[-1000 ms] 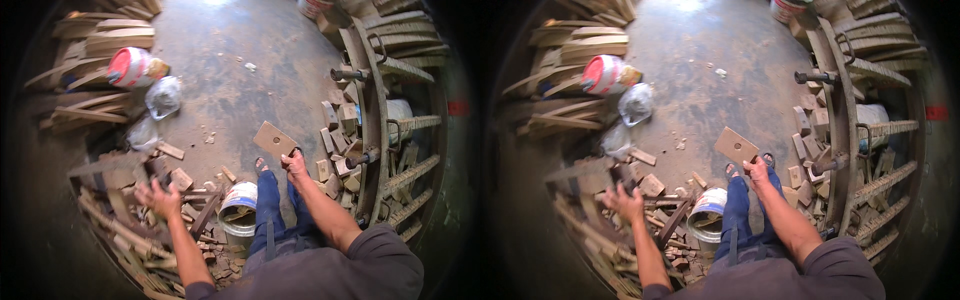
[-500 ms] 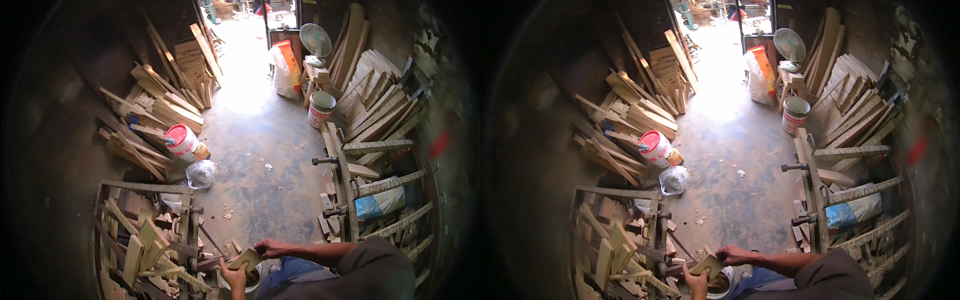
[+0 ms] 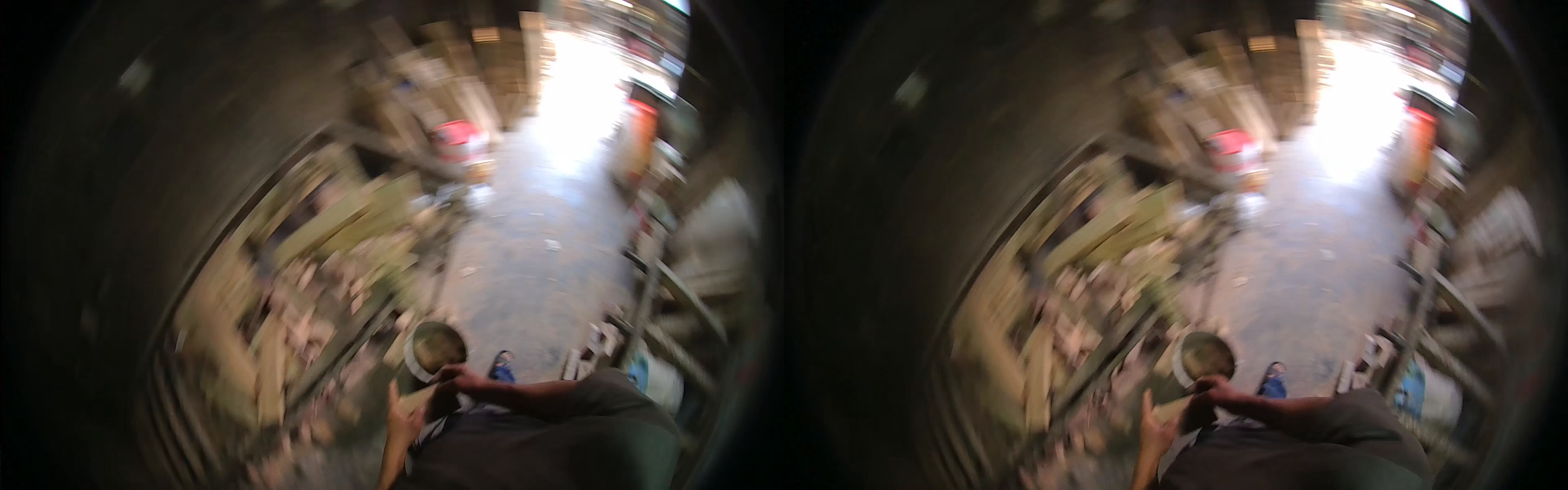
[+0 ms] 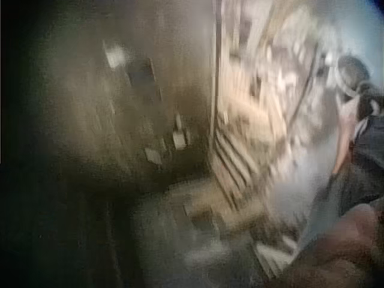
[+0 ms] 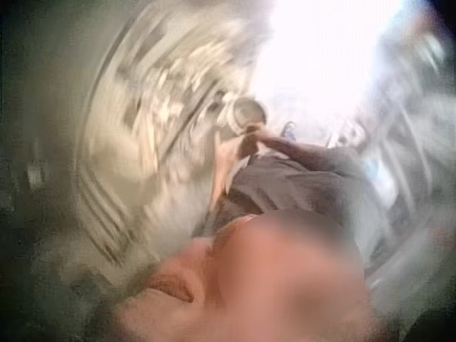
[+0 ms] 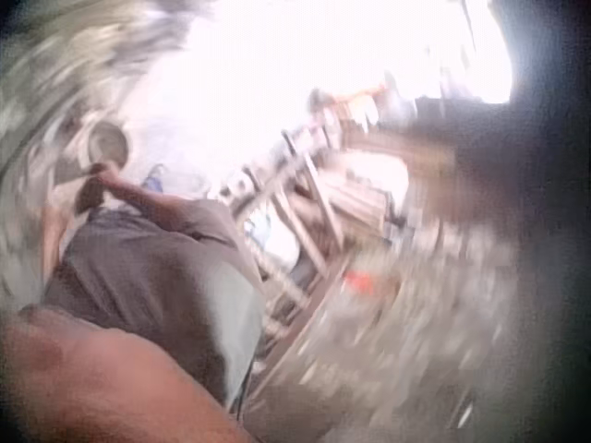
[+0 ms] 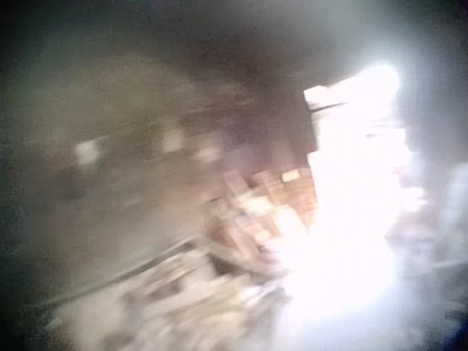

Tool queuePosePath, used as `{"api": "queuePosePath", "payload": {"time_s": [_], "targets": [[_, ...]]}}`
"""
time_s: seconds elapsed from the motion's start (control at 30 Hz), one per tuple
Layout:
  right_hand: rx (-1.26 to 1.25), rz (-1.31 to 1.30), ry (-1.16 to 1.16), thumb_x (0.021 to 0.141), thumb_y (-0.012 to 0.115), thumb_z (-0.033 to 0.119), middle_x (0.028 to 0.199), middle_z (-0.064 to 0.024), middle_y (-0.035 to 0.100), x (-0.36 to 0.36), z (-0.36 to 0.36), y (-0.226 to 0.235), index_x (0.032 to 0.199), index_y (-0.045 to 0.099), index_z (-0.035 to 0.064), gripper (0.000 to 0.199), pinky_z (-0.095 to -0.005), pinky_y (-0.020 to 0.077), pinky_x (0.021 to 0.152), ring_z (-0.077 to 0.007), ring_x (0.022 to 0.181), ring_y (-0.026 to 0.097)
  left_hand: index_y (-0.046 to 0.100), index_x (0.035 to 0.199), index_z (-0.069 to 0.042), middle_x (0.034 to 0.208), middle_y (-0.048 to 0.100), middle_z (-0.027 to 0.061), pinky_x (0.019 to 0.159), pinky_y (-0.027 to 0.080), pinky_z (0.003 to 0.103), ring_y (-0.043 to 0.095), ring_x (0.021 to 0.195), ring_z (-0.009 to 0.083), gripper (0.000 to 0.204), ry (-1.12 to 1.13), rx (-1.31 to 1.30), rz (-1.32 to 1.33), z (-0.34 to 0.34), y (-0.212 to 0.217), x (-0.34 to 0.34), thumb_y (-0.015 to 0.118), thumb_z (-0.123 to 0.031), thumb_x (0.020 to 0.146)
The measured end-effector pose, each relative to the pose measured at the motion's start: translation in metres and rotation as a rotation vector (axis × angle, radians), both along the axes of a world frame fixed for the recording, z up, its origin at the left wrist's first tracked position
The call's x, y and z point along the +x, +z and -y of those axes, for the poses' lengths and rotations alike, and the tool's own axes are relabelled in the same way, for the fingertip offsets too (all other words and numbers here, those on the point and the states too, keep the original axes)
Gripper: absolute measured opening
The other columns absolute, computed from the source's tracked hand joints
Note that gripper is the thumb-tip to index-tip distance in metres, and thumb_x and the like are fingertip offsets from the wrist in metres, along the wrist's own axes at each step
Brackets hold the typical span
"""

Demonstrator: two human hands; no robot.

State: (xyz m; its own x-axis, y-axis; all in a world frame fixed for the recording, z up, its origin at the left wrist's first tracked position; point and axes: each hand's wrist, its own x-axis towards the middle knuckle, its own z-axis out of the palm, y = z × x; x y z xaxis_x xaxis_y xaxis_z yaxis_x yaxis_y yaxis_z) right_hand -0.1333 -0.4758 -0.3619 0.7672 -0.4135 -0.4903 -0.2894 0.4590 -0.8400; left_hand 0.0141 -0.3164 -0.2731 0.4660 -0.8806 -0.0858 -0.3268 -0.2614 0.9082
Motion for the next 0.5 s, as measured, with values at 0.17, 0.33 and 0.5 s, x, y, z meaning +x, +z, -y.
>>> {"api": "queuePosePath", "payload": {"time_s": [0.17, 0.33, 0.5], "targets": [[-0.465, 0.060, 0.501, 0.081, 0.071, -0.001, 0.084, -0.0033, 0.064, 0.079, -0.104, 0.041, 0.096, 0.062, 0.0019, 0.017, -0.0276, 0.0483, 0.068, -0.0119, 0.078, 0.059, 0.025, 0.147, 0.004, 0.090, 0.065, 0.0128, 0.073, 0.049, 0.028, 0.059, 0.081, 0.0132, 0.085, 0.396, -0.025, -0.213, -0.151, 0.022, 0.063, 0.074, -0.012, 0.080], [-0.432, 0.071, 0.821, 0.084, 0.067, -0.002, 0.081, -0.0001, 0.060, 0.172, -0.216, 0.074, 0.092, 0.060, 0.0025, 0.012, -0.0263, 0.0428, 0.063, -0.0103, 0.074, 0.053, 0.046, 0.136, 0.006, 0.082, 0.064, 0.0130, 0.070, 0.049, 0.029, 0.058, 0.075, 0.0123, 0.066, 0.763, -0.243, -0.150, -0.280, 0.034, 0.068, 0.076, -0.006, 0.078], [-0.788, 0.401, 1.186, 0.079, 0.069, 0.000, 0.082, -0.0062, 0.058, 0.279, -0.318, 0.110, 0.102, 0.058, 0.0030, 0.025, -0.0299, 0.0455, 0.066, -0.0150, 0.076, 0.054, 0.055, 0.125, 0.005, 0.098, 0.067, 0.0217, 0.077, 0.051, 0.033, 0.068, 0.087, 0.0239, 0.054, 1.161, -0.277, 0.026, -0.361, 0.036, 0.078, 0.076, -0.005, 0.077]]}}
